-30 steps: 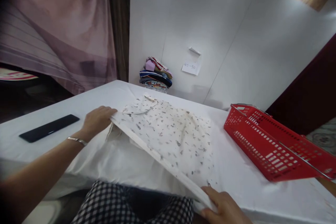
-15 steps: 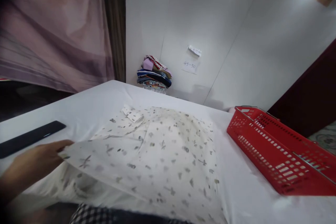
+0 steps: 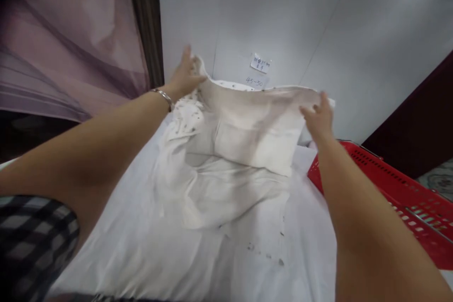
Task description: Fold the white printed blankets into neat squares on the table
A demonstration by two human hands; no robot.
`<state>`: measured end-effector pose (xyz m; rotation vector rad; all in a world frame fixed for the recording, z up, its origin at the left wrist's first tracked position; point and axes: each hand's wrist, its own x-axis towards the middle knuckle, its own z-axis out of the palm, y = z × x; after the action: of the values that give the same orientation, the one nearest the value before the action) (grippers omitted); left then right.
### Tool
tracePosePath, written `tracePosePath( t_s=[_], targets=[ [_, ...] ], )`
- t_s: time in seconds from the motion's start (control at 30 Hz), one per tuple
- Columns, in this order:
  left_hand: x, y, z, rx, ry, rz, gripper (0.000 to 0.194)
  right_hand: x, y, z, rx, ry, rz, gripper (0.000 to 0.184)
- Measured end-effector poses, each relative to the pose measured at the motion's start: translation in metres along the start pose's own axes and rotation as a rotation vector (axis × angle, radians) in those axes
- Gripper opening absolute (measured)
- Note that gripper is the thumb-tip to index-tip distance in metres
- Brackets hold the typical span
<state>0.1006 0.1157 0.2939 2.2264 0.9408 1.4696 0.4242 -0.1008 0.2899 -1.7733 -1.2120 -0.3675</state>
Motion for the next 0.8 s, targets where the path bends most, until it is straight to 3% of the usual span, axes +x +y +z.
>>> tracePosePath(
  t_s=[0.07,0.1,0.13,0.2,0.3,0.37,0.4,0.53,0.6,0.67,0.8],
  targets=[
    [-0.026,-0.006,0.021,-0.001,-0.113,0.139,0.068,-0.045,0.001,0.025,-0.047,-0.181,-0.068,0.065],
    [-0.051,-0.014,0.028,0.014,-0.216,0.167,0.061,-0.076,0.003,0.036,-0.041,-0.378,-0.083,0.057],
    [-0.081,-0.023,0.034,0.051,-0.316,0.151,0.056,-0.110,0.007,0.046,-0.031,-0.590,-0.087,0.047],
    [-0.149,-0.046,0.037,0.116,-0.510,0.080,0.047,-0.179,0.017,0.055,0.008,-0.891,-0.111,0.038],
    [-0.240,-0.077,0.030,0.136,-0.745,0.118,0.037,-0.268,0.037,0.051,0.032,-1.052,-0.129,0.042],
    [-0.277,-0.090,0.025,0.168,-0.740,0.098,0.039,-0.312,0.050,0.042,0.015,-1.072,-0.113,0.054],
    [-0.287,-0.094,0.025,0.213,-0.694,0.017,0.041,-0.329,0.056,0.038,-0.020,-1.048,-0.106,0.056],
    [-0.286,-0.100,0.037,0.372,-0.504,-0.356,0.052,-0.378,0.069,0.034,-0.148,-0.866,-0.182,0.062],
    [-0.277,-0.103,0.047,0.350,-0.430,-0.506,0.051,-0.391,0.072,0.035,-0.199,-0.752,-0.185,0.059],
    [-0.271,-0.105,0.056,0.280,-0.383,-0.595,0.038,-0.395,0.075,0.037,-0.223,-0.685,-0.173,0.053],
    [-0.263,-0.101,0.054,0.179,-0.301,-0.628,0.016,-0.386,0.086,0.039,-0.187,-0.626,-0.171,0.040]
  ],
)
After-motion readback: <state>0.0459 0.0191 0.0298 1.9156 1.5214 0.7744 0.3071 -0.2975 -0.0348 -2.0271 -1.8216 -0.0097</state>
